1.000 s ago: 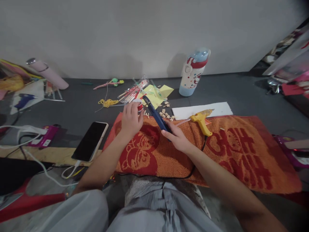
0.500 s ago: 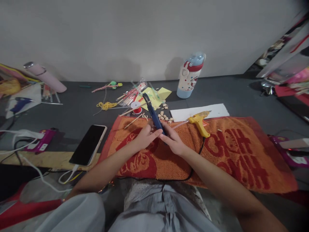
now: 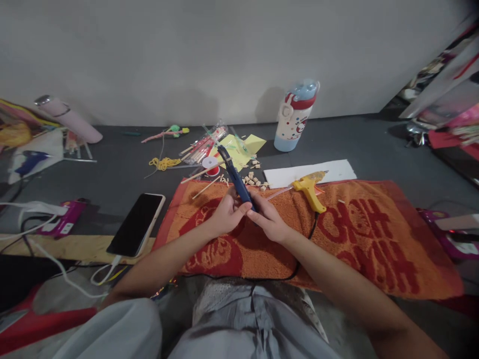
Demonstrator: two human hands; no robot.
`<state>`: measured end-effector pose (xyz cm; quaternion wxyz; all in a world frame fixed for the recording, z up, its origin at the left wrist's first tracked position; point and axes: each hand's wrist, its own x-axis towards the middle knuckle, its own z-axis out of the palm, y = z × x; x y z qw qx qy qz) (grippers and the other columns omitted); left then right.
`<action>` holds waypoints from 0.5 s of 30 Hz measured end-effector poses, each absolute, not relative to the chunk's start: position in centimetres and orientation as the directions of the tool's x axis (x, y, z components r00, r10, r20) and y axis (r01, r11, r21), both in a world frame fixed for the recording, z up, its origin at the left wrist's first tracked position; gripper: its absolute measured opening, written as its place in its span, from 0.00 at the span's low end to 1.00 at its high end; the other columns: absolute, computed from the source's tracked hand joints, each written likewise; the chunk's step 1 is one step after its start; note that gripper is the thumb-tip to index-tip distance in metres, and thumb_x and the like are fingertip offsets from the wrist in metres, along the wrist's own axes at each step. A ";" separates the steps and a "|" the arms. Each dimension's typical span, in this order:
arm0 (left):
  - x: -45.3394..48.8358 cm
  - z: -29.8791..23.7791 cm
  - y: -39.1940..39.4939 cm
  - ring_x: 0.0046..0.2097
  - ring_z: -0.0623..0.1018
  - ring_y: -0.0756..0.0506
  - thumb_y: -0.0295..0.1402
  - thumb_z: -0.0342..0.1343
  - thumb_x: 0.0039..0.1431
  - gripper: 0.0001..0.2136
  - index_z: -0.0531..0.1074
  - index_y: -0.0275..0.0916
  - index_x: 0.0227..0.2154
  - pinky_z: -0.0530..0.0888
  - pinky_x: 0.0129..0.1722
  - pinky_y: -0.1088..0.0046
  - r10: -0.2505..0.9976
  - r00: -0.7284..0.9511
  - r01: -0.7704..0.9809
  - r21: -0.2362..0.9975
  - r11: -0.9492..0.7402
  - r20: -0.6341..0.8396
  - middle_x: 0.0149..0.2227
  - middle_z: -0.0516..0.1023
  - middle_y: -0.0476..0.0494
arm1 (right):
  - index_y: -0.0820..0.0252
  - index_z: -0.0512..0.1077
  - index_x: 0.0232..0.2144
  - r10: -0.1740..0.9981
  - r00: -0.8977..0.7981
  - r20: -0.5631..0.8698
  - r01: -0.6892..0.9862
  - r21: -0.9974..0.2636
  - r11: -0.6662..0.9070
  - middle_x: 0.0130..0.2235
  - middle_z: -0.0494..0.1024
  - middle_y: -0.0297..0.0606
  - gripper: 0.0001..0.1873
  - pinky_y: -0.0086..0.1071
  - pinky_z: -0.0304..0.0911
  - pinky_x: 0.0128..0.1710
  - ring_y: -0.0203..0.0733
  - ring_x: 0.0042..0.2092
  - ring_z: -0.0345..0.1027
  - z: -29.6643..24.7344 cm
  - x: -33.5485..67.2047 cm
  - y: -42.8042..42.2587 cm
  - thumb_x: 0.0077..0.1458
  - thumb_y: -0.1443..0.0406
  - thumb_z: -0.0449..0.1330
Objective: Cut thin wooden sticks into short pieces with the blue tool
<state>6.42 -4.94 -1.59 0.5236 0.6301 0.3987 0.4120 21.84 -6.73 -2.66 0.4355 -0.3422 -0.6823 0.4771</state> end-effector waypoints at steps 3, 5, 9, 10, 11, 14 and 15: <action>6.5 -1.6 -5.1 0.35 0.74 0.46 0.51 0.58 0.52 0.22 0.62 0.39 0.40 0.73 0.36 0.67 0.936 0.338 0.084 0.988 -0.133 0.097 0.34 0.72 0.44 | 0.59 0.62 0.57 0.886 -0.383 0.260 0.059 -0.951 0.304 0.52 0.73 0.46 0.33 0.46 0.58 0.58 0.52 0.55 0.65 -2.7 21.8 -6.8 0.59 0.45 0.51; 6.5 -1.5 -5.1 0.35 0.73 0.46 0.51 0.58 0.52 0.22 0.62 0.39 0.40 0.73 0.35 0.68 0.938 0.332 0.093 0.987 -0.133 0.095 0.34 0.72 0.45 | 0.59 0.62 0.57 0.891 -0.379 0.249 0.072 -0.952 0.297 0.51 0.73 0.46 0.33 0.46 0.59 0.56 0.52 0.54 0.66 -2.7 21.8 -6.8 0.58 0.44 0.50; 6.6 -1.4 -5.2 0.34 0.73 0.46 0.51 0.57 0.53 0.21 0.62 0.39 0.39 0.72 0.34 0.68 0.941 0.321 0.107 0.983 -0.152 0.110 0.35 0.71 0.43 | 0.60 0.63 0.56 0.899 -0.366 0.240 0.078 -0.955 0.287 0.50 0.74 0.47 0.33 0.46 0.61 0.54 0.52 0.52 0.67 -2.9 21.8 -6.8 0.58 0.44 0.51; 6.6 -1.4 -5.2 0.34 0.73 0.47 0.51 0.56 0.53 0.21 0.62 0.39 0.39 0.72 0.34 0.68 0.941 0.319 0.112 0.981 -0.158 0.115 0.35 0.71 0.44 | 0.60 0.63 0.56 0.901 -0.364 0.236 0.076 -0.956 0.282 0.50 0.74 0.47 0.33 0.46 0.61 0.54 0.52 0.51 0.67 -2.9 21.8 -6.8 0.58 0.44 0.51; 6.6 -1.4 -5.2 0.34 0.73 0.47 0.51 0.56 0.53 0.21 0.62 0.39 0.39 0.72 0.34 0.68 0.941 0.317 0.118 0.980 -0.163 0.118 0.35 0.71 0.44 | 0.60 0.64 0.56 0.901 -0.365 0.233 0.073 -0.958 0.277 0.49 0.74 0.46 0.33 0.46 0.61 0.54 0.52 0.51 0.67 -3.0 21.8 -6.8 0.58 0.44 0.51; 6.6 -1.5 -5.1 0.33 0.72 0.47 0.51 0.56 0.53 0.21 0.62 0.39 0.39 0.72 0.36 0.67 0.947 0.298 0.128 0.978 -0.166 0.122 0.34 0.71 0.45 | 0.58 0.65 0.54 0.904 -0.366 0.221 0.061 -0.963 0.261 0.49 0.74 0.45 0.31 0.46 0.61 0.53 0.52 0.50 0.68 -3.0 21.8 -6.7 0.57 0.44 0.52; 6.6 -1.6 -5.1 0.33 0.72 0.48 0.52 0.56 0.53 0.21 0.63 0.39 0.39 0.72 0.37 0.67 0.948 0.296 0.130 0.978 -0.161 0.116 0.34 0.71 0.45 | 0.58 0.66 0.53 0.907 -0.363 0.216 0.062 -0.965 0.255 0.48 0.74 0.45 0.31 0.45 0.62 0.53 0.51 0.49 0.68 -3.0 21.7 -6.7 0.57 0.44 0.52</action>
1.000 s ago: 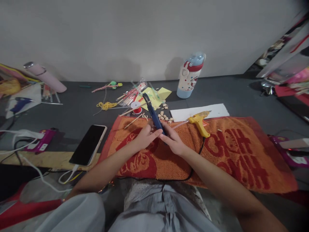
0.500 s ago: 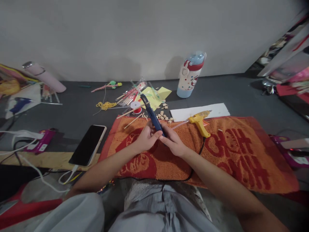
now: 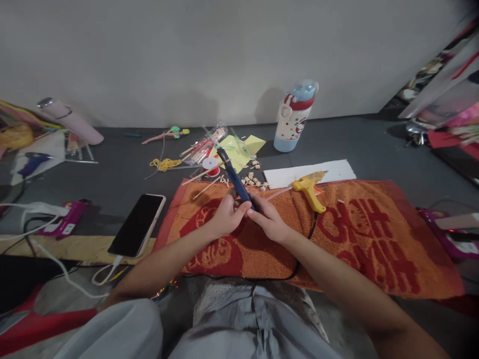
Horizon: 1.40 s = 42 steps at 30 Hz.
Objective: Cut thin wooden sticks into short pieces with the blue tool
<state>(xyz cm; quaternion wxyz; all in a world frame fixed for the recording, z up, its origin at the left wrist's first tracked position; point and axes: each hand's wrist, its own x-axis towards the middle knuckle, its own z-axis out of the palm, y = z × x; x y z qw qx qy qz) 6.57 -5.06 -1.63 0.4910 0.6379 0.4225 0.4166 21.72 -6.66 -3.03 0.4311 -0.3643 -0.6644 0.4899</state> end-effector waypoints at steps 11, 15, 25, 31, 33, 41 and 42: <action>6.6 -2.4 -4.1 0.31 0.71 0.49 0.54 0.55 0.53 0.23 0.63 0.39 0.38 0.71 0.35 0.69 0.950 0.308 0.100 0.991 -0.083 0.049 0.32 0.71 0.47 | 0.59 0.67 0.48 0.926 -0.350 0.143 0.054 -0.984 0.172 0.38 0.72 0.39 0.28 0.39 0.65 0.42 0.44 0.38 0.66 -3.1 21.3 -6.3 0.57 0.44 0.52; 6.6 -2.3 -4.0 0.31 0.71 0.49 0.54 0.56 0.52 0.23 0.63 0.39 0.37 0.70 0.33 0.70 0.952 0.305 0.101 0.993 -0.055 0.021 0.30 0.70 0.48 | 0.60 0.67 0.47 0.931 -0.344 0.123 0.042 -0.988 0.146 0.36 0.71 0.38 0.28 0.38 0.65 0.39 0.42 0.36 0.65 -3.1 21.2 -6.3 0.57 0.44 0.52; 6.6 -2.0 -4.1 0.28 0.70 0.50 0.55 0.56 0.51 0.24 0.63 0.38 0.37 0.70 0.30 0.72 0.945 0.327 0.096 0.995 -0.028 -0.005 0.28 0.70 0.50 | 0.60 0.67 0.45 0.932 -0.343 0.119 0.016 -0.991 0.132 0.36 0.71 0.38 0.27 0.37 0.64 0.39 0.42 0.36 0.64 -2.9 21.2 -6.4 0.57 0.44 0.52; 6.6 -1.9 -4.1 0.30 0.72 0.48 0.55 0.56 0.50 0.24 0.63 0.38 0.38 0.70 0.32 0.70 0.947 0.320 0.094 0.995 -0.028 -0.003 0.30 0.71 0.48 | 0.59 0.67 0.43 0.930 -0.348 0.119 0.019 -0.991 0.134 0.33 0.68 0.35 0.26 0.35 0.62 0.36 0.40 0.34 0.62 -3.2 21.2 -6.4 0.57 0.44 0.52; 6.6 -1.9 -4.1 0.31 0.72 0.48 0.55 0.56 0.51 0.24 0.63 0.38 0.38 0.70 0.33 0.69 0.944 0.330 0.099 0.995 -0.031 -0.003 0.29 0.71 0.48 | 0.59 0.67 0.42 0.928 -0.351 0.122 0.010 -0.991 0.134 0.33 0.67 0.35 0.25 0.35 0.61 0.36 0.40 0.34 0.61 -3.3 21.2 -6.4 0.57 0.44 0.53; 6.7 -1.6 -4.2 0.26 0.69 0.51 0.56 0.56 0.49 0.25 0.62 0.38 0.37 0.68 0.29 0.72 0.940 0.340 0.062 0.998 -0.016 -0.006 0.28 0.70 0.51 | 0.59 0.67 0.44 0.928 -0.354 0.116 -0.004 -0.992 0.123 0.34 0.68 0.35 0.25 0.35 0.61 0.38 0.40 0.35 0.61 -3.1 21.2 -6.4 0.57 0.46 0.54; 6.7 -1.6 -4.2 0.26 0.69 0.52 0.57 0.56 0.49 0.26 0.62 0.38 0.37 0.68 0.28 0.73 0.940 0.341 0.061 0.998 -0.016 -0.006 0.28 0.70 0.51 | 0.59 0.67 0.44 0.927 -0.356 0.115 -0.001 -0.992 0.123 0.33 0.68 0.35 0.25 0.35 0.61 0.38 0.40 0.35 0.61 -3.1 21.2 -6.4 0.57 0.46 0.54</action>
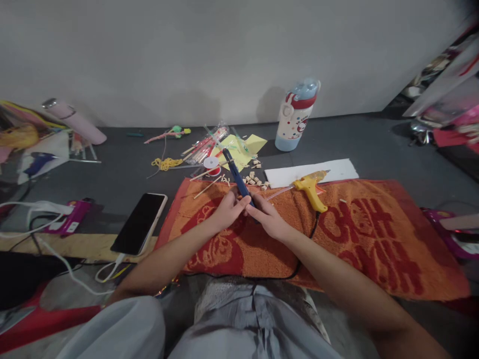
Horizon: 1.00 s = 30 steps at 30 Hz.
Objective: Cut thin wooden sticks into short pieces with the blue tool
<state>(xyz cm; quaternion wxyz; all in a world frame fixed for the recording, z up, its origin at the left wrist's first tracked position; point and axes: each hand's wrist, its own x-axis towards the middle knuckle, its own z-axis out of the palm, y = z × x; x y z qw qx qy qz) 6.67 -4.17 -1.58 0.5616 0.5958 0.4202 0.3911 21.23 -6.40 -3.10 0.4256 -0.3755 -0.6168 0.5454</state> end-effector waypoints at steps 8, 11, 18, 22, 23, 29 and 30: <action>6.7 -1.5 -4.2 0.26 0.69 0.52 0.56 0.56 0.49 0.25 0.63 0.38 0.37 0.68 0.28 0.73 0.938 0.347 0.053 0.998 -0.018 -0.002 0.29 0.71 0.50 | 0.59 0.67 0.45 0.926 -0.359 0.118 -0.017 -0.993 0.120 0.35 0.69 0.36 0.25 0.36 0.60 0.39 0.41 0.36 0.61 -3.2 21.3 -6.4 0.57 0.46 0.54; 6.7 -1.5 -4.2 0.26 0.69 0.52 0.57 0.56 0.49 0.26 0.63 0.38 0.37 0.68 0.28 0.73 0.937 0.350 0.053 0.998 -0.016 -0.003 0.28 0.70 0.51 | 0.59 0.67 0.45 0.930 -0.351 0.111 -0.012 -0.993 0.114 0.35 0.69 0.37 0.26 0.37 0.60 0.40 0.42 0.37 0.62 -3.3 21.2 -6.4 0.56 0.45 0.54; 6.7 -1.5 -4.1 0.25 0.69 0.52 0.56 0.56 0.49 0.25 0.62 0.38 0.37 0.68 0.27 0.73 0.935 0.354 0.053 0.998 -0.024 0.004 0.27 0.70 0.51 | 0.58 0.67 0.43 0.930 -0.351 0.108 -0.011 -0.994 0.111 0.34 0.69 0.36 0.25 0.37 0.61 0.39 0.42 0.36 0.61 -3.1 21.3 -6.4 0.56 0.45 0.54; 6.7 -1.6 -4.1 0.25 0.69 0.52 0.56 0.56 0.49 0.25 0.63 0.38 0.37 0.68 0.28 0.73 0.935 0.355 0.051 0.999 -0.015 -0.004 0.28 0.71 0.50 | 0.58 0.67 0.44 0.930 -0.355 0.099 -0.018 -0.995 0.099 0.34 0.68 0.36 0.25 0.37 0.61 0.39 0.42 0.36 0.62 -3.1 21.3 -6.4 0.56 0.45 0.55; 6.7 -1.6 -4.1 0.25 0.69 0.52 0.56 0.56 0.49 0.25 0.62 0.38 0.37 0.68 0.28 0.73 0.934 0.357 0.050 0.999 -0.011 -0.008 0.28 0.70 0.51 | 0.58 0.67 0.44 0.930 -0.354 0.095 -0.024 -0.995 0.093 0.34 0.69 0.36 0.25 0.38 0.61 0.40 0.42 0.36 0.62 -3.1 21.3 -6.4 0.55 0.45 0.55; 6.5 -1.5 -4.0 0.28 0.69 0.52 0.57 0.58 0.46 0.27 0.64 0.38 0.37 0.68 0.30 0.74 0.940 0.337 0.064 0.998 0.020 -0.041 0.29 0.70 0.50 | 0.57 0.68 0.46 0.930 -0.361 0.065 -0.108 -0.994 0.028 0.40 0.72 0.38 0.26 0.39 0.63 0.45 0.43 0.41 0.65 -3.4 21.3 -6.3 0.53 0.47 0.59; 6.4 -1.5 -4.0 0.29 0.70 0.51 0.57 0.59 0.46 0.27 0.64 0.38 0.37 0.69 0.31 0.73 0.939 0.340 0.068 0.998 0.020 -0.042 0.30 0.70 0.49 | 0.57 0.68 0.46 0.931 -0.360 0.060 -0.131 -0.991 0.013 0.42 0.72 0.38 0.26 0.39 0.63 0.46 0.44 0.43 0.66 -3.4 21.3 -6.2 0.52 0.47 0.61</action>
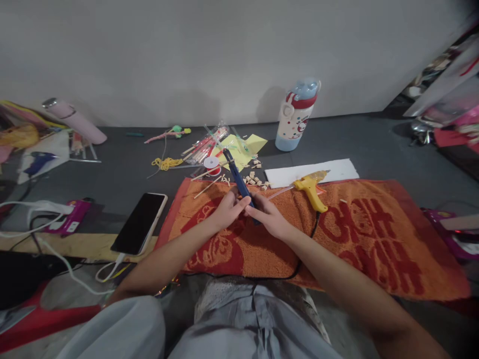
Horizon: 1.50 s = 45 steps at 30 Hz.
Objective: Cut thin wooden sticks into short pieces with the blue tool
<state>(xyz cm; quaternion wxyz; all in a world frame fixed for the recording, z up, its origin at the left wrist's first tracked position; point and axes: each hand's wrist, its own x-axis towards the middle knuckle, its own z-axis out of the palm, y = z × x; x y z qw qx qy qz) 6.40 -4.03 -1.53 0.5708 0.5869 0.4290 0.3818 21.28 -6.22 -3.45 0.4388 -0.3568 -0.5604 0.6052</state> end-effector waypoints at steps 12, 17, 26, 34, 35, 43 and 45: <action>6.4 -1.5 -4.3 0.34 0.70 0.49 0.56 0.59 0.47 0.26 0.65 0.37 0.36 0.69 0.37 0.71 0.945 0.326 0.016 1.000 0.018 -0.022 0.31 0.69 0.49 | 0.56 0.68 0.50 0.910 -0.413 -0.026 -0.275 -0.949 -0.152 0.53 0.73 0.39 0.30 0.42 0.59 0.59 0.46 0.55 0.66 -3.0 21.2 -6.0 0.46 0.53 0.68; 6.4 -1.3 -4.3 0.37 0.71 0.47 0.54 0.62 0.45 0.26 0.66 0.37 0.37 0.69 0.40 0.69 0.944 0.327 -0.045 0.998 0.052 -0.034 0.33 0.71 0.47 | 0.57 0.68 0.51 0.903 -0.428 -0.039 -0.230 -0.961 -0.151 0.56 0.72 0.41 0.32 0.45 0.58 0.60 0.50 0.58 0.64 -3.0 21.4 -6.0 0.45 0.52 0.68; 6.1 -1.0 -4.3 0.39 0.72 0.47 0.52 0.63 0.44 0.25 0.67 0.37 0.36 0.70 0.43 0.69 0.937 0.346 -0.064 0.996 0.069 -0.043 0.35 0.72 0.47 | 0.59 0.64 0.55 0.897 -0.441 -0.031 -0.176 -0.977 -0.120 0.60 0.67 0.46 0.40 0.46 0.58 0.59 0.53 0.60 0.62 -3.0 21.7 -6.0 0.44 0.49 0.67; 4.7 -0.3 -3.3 0.33 0.72 0.47 0.51 0.46 0.59 0.19 0.67 0.38 0.33 0.70 0.38 0.68 0.939 0.332 0.298 0.935 -0.193 0.088 0.30 0.73 0.47 | 0.61 0.66 0.50 0.909 -0.416 -0.016 -0.146 -0.986 -0.084 0.49 0.74 0.46 0.35 0.44 0.63 0.52 0.49 0.49 0.69 -2.6 21.6 -6.1 0.45 0.47 0.65; 4.3 -0.1 -3.2 0.31 0.71 0.47 0.49 0.42 0.61 0.19 0.66 0.39 0.31 0.69 0.35 0.69 0.949 0.286 0.386 0.891 -0.241 0.132 0.28 0.72 0.47 | 0.61 0.66 0.49 0.912 -0.409 -0.021 -0.138 -0.987 -0.084 0.48 0.74 0.45 0.35 0.43 0.64 0.51 0.49 0.48 0.69 -2.6 21.7 -6.1 0.45 0.47 0.65; 1.7 1.2 -1.9 0.40 0.71 0.43 0.35 0.48 0.60 0.06 0.66 0.40 0.31 0.66 0.46 0.62 0.663 0.159 0.783 0.315 -0.536 0.732 0.33 0.73 0.40 | 0.59 0.66 0.47 0.934 -0.358 0.010 -0.014 -1.000 0.006 0.42 0.73 0.41 0.32 0.42 0.64 0.46 0.48 0.44 0.67 -2.8 21.9 -6.4 0.44 0.48 0.66; 1.4 1.2 -1.5 0.43 0.72 0.42 0.34 0.49 0.60 0.06 0.68 0.39 0.35 0.66 0.48 0.62 0.642 0.176 0.803 0.269 -0.532 0.746 0.37 0.75 0.38 | 0.58 0.66 0.47 0.931 -0.363 0.027 0.007 -0.999 0.032 0.42 0.73 0.41 0.32 0.43 0.63 0.48 0.49 0.46 0.67 -2.9 21.9 -6.5 0.44 0.48 0.66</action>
